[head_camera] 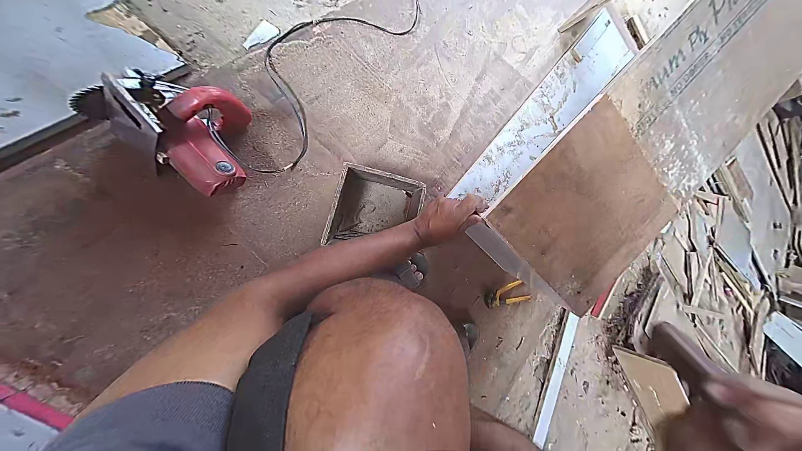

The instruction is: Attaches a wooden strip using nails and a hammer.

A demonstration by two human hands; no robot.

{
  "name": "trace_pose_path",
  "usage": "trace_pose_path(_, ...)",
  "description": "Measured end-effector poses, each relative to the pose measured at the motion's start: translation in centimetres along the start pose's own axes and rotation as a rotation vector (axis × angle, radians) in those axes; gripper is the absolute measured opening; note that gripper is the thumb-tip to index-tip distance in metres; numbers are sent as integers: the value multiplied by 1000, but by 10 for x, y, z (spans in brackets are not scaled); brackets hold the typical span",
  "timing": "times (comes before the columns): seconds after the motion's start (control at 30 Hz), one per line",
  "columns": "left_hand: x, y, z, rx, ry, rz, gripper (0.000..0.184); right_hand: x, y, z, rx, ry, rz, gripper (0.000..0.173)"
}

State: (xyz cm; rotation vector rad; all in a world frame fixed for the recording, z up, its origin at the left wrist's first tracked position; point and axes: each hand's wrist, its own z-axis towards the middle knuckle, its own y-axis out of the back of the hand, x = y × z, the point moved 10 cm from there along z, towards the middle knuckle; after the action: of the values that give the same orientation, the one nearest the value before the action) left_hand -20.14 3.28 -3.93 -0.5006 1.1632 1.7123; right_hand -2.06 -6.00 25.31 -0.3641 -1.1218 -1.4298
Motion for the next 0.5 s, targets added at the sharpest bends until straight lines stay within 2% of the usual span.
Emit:
trace_pose_path(0.03,1,0,1,25,24,-28,30,-31,-8,-30,15,-7,-85,52)
trace_pose_path(0.07,4,1,3,42,50,-61,32,-76,-17,-64,35,-108,-247,42)
trace_pose_path(0.1,5,1,2,54,72,-91,33,-121,-25,-97,64,-282,-487,42)
trace_pose_path(0.13,5,1,2,60,86,-120,34,-155,-32,-118,167,-470,-698,45)
trace_pose_path(0.17,5,2,1,51,90,-139,34,-174,-36,-127,264,-633,-815,49)
trace_pose_path(0.2,8,6,5,17,82,-138,33,-175,-36,-118,298,-705,-846,54)
trace_pose_path(0.27,7,1,-5,-2,93,-143,34,-131,-27,-93,221,-633,-780,62)
trace_pose_path(0.3,5,-2,-6,-19,70,-124,35,-100,-17,-74,129,-526,-692,60)
trace_pose_path(0.37,4,-1,-3,-59,12,-55,34,-44,0,-30,-21,-250,-376,39)
trace_pose_path(0.4,2,-1,-3,-60,0,-26,34,-23,6,-15,-57,-115,-227,38)
trace_pose_path(0.47,1,2,-2,-49,-4,22,33,-14,7,-10,-98,41,-36,40)
trace_pose_path(0.5,0,3,-2,-44,-1,33,32,-28,2,-23,-107,67,-17,36)
